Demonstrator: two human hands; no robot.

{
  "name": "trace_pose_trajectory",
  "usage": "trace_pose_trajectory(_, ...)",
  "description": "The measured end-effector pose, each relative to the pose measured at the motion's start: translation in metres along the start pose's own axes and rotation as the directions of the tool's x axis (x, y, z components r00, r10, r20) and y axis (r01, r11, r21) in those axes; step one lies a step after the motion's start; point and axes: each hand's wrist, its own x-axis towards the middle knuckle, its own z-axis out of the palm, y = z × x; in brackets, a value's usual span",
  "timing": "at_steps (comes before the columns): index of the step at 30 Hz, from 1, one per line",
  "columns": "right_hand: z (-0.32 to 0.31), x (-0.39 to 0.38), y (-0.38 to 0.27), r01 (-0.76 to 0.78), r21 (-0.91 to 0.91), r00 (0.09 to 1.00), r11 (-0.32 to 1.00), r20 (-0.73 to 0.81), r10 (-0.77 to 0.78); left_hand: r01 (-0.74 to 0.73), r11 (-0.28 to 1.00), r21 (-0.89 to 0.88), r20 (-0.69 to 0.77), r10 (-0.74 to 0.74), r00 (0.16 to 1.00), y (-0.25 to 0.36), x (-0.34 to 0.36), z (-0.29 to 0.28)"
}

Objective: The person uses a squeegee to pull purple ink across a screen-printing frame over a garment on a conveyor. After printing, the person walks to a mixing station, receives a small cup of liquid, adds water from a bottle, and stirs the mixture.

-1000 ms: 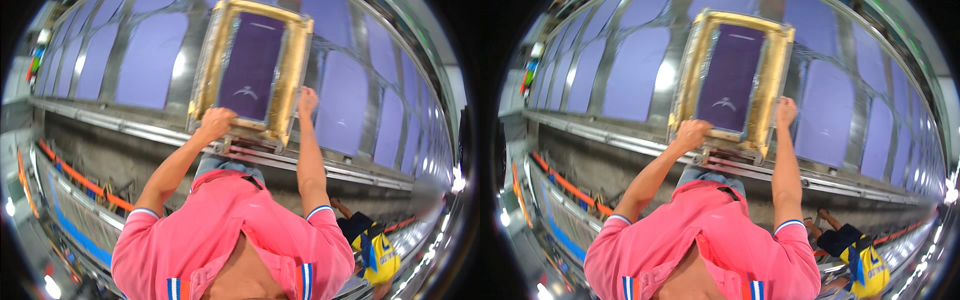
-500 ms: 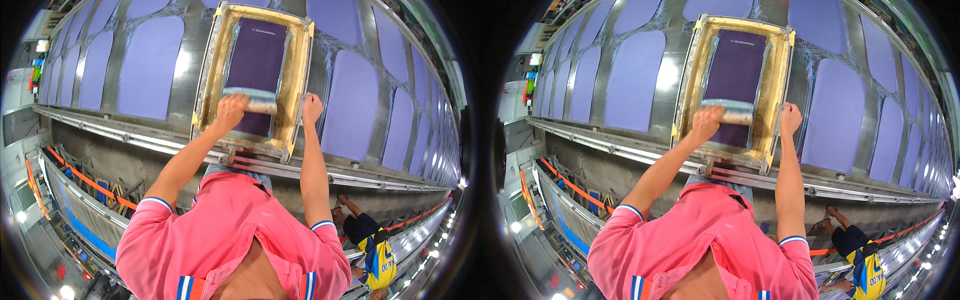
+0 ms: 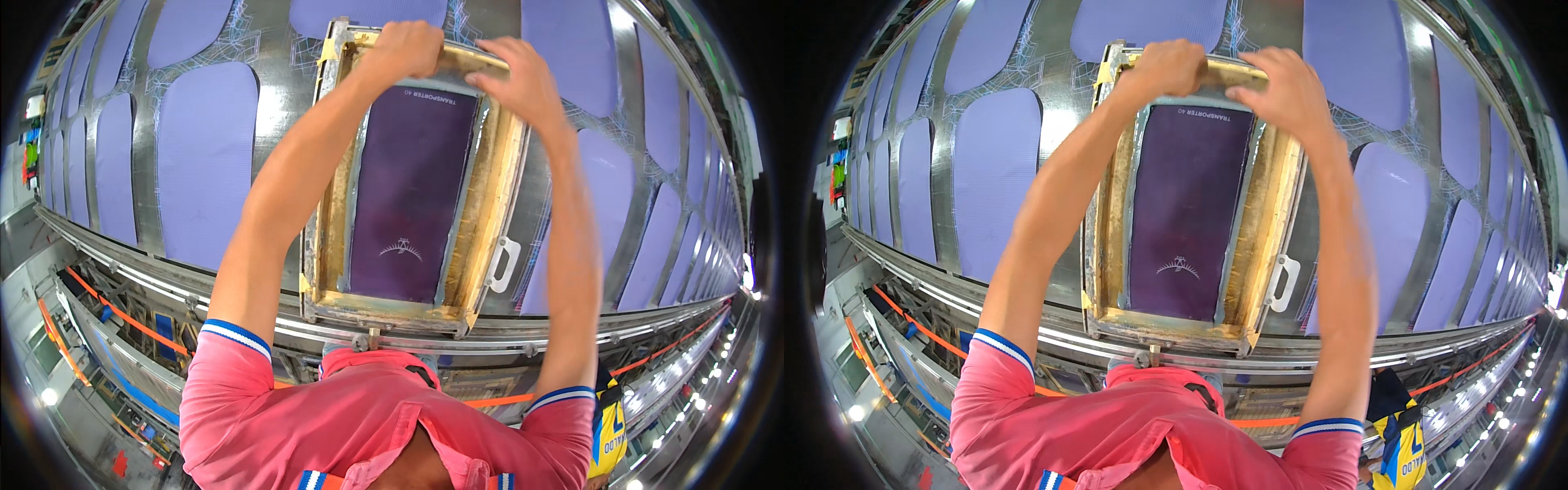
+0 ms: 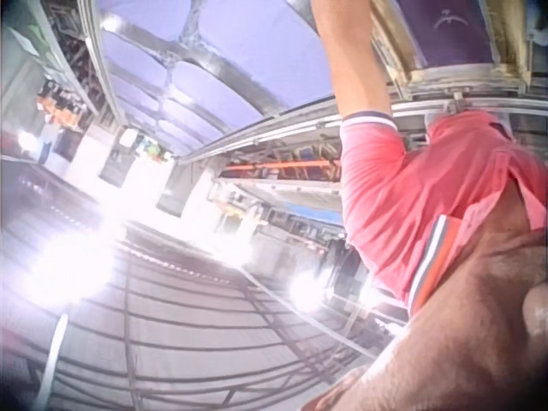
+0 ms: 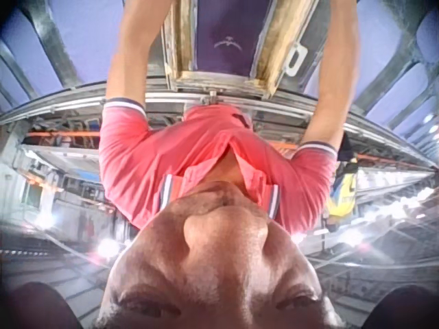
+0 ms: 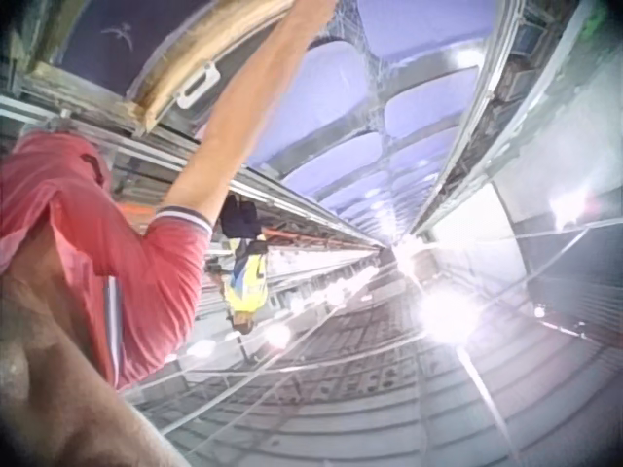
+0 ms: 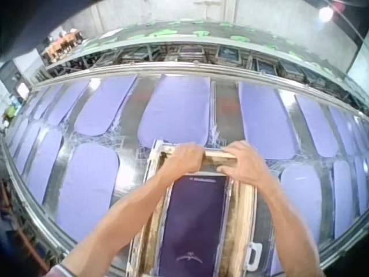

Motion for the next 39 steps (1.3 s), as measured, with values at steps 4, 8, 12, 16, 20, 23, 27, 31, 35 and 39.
trace_pose_trajectory(4, 0.030, 0.049, 0.020, -0.114, -0.194, 0.911, 0.974, 0.372, 0.181, 0.024, 1.000, 0.003, 0.053, -0.024, 0.998, -0.009, 0.020, 0.001)
trace_pose_trajectory(8, 0.061, 0.010, 0.001, -0.126, -0.255, 0.889, 0.959, 0.400, 0.224, 0.026, 0.999, 0.040, -0.020, -0.026, 0.999, 0.004, -0.030, 0.019)
trace_pose_trajectory(12, 0.078, -0.088, -0.053, -0.055, -0.167, 0.944, 0.984, 0.313, 0.105, 0.049, 0.999, -0.009, -0.017, -0.049, 0.999, 0.045, -0.133, 0.036)
trace_pose_trajectory(16, 0.074, -0.203, -0.140, -0.049, -0.092, 0.946, 0.995, 0.315, 0.076, 0.064, 0.989, -0.132, -0.006, -0.065, 0.998, 0.099, -0.269, 0.053)
trace_pose_trajectory(20, 0.079, -0.309, -0.209, -0.070, 0.005, 0.957, 0.998, 0.284, 0.066, 0.080, 0.969, -0.235, 0.019, -0.077, 0.997, 0.149, -0.385, 0.063)
trace_pose_trajectory(23, 0.077, -0.336, -0.226, -0.096, 0.002, 0.945, 0.995, 0.314, 0.090, 0.116, 0.967, -0.227, 0.114, -0.091, 0.989, 0.163, -0.412, 0.061)
trace_pose_trajectory(27, 0.069, -0.279, -0.195, -0.162, -0.058, 0.895, 0.985, 0.413, 0.171, 0.103, 0.991, -0.089, 0.237, -0.080, 0.968, 0.131, -0.347, 0.048)
trace_pose_trajectory(31, 0.063, -0.170, -0.119, -0.114, -0.106, 0.919, 0.988, 0.366, 0.145, 0.066, 0.997, -0.046, 0.117, -0.060, 0.991, 0.081, -0.226, 0.036)
trace_pose_trajectory(35, 0.057, -0.057, -0.041, -0.154, -0.102, 0.905, 0.983, 0.385, 0.182, 0.067, 0.998, 0.014, 0.068, -0.067, 0.995, 0.033, -0.101, 0.026)
trace_pose_trajectory(39, 0.052, 0.021, 0.020, -0.219, -0.157, 0.874, 0.963, 0.408, 0.265, -0.033, 0.997, 0.064, 0.046, 0.030, 0.998, 0.008, -0.009, 0.005)
